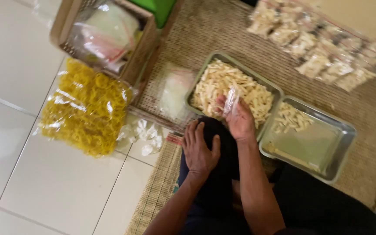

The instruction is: The person sits cross-legged on a mat and packs shredded dried food from a metal tray into small clear plastic bags. They fill each bag by hand, then seal it and place it aside with other completed packages.

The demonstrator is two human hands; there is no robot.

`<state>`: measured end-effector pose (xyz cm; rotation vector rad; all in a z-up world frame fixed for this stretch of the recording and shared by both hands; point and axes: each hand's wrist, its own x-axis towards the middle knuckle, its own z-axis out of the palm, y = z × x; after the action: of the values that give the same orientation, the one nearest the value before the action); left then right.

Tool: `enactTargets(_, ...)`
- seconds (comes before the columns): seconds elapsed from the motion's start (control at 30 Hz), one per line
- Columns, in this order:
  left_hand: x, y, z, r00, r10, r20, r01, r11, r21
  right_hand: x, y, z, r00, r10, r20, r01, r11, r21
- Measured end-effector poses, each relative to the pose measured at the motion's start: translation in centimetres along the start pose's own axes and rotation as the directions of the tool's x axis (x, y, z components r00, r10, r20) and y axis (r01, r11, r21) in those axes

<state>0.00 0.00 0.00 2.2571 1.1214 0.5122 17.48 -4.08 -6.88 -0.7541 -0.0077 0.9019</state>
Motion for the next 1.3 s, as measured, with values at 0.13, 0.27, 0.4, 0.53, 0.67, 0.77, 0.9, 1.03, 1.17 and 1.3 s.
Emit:
enactTargets(0.13,-0.6,1.2,-0.2,1.000,0.023,-0.003,-0.024,0.999,-0.029,-4.2,-2.2,-3.7,0.999,-0.028,-0.016,0.029,0.998,0.050)
enactTargets(0.27,-1.6,2.1,-0.1,0.999,0.012,-0.029,-0.012,1.000,-0.004,-8.2,-4.6,-7.9,0.986,-0.090,-0.142,0.094,0.995,0.021)
enactTargets(0.4,-2.6,3.5,-1.1,0.997,0.019,-0.071,-0.018,1.000,0.007,-12.0,-6.9,-12.9,0.911,-0.176,-0.372,0.160,0.984,-0.073)
enactTargets(0.53,-3.3,4.2,-1.4,0.996,0.044,-0.076,-0.045,0.999,-0.008,-15.9,-7.9,-16.6,0.839,-0.306,-0.450,0.211,0.945,-0.249)
enactTargets(0.67,-4.1,4.3,-1.8,0.997,0.039,-0.068,-0.041,0.999,-0.029,-19.0,-8.5,-17.6,0.776,-0.341,-0.531,0.258,0.939,-0.226)
enactTargets(0.77,-4.2,4.3,-2.2,0.997,0.043,-0.060,-0.045,0.998,-0.043,-19.6,-8.0,-19.0,0.758,-0.328,-0.563,0.255,0.944,-0.207)
enactTargets(0.9,-4.5,3.6,-1.9,0.996,0.034,-0.077,-0.039,0.997,-0.065,-19.4,-7.3,-19.8,0.771,-0.281,-0.572,0.210,0.959,-0.189)
enactTargets(1.03,-4.6,2.5,-0.1,0.996,0.007,-0.086,-0.015,0.996,-0.092,-19.1,-7.4,-17.4,0.784,-0.273,-0.557,0.169,0.958,-0.232)
enactTargets(1.17,-5.4,4.8,1.9,0.928,0.312,-0.205,-0.328,0.943,-0.052,-18.9,-8.3,-14.5,0.799,-0.355,-0.485,0.108,0.878,-0.465)
enactTargets(1.3,-8.5,8.0,6.8,0.908,0.419,-0.023,-0.365,0.763,-0.534,-18.5,-7.8,-14.3,0.832,-0.432,-0.349,0.102,0.736,-0.669)
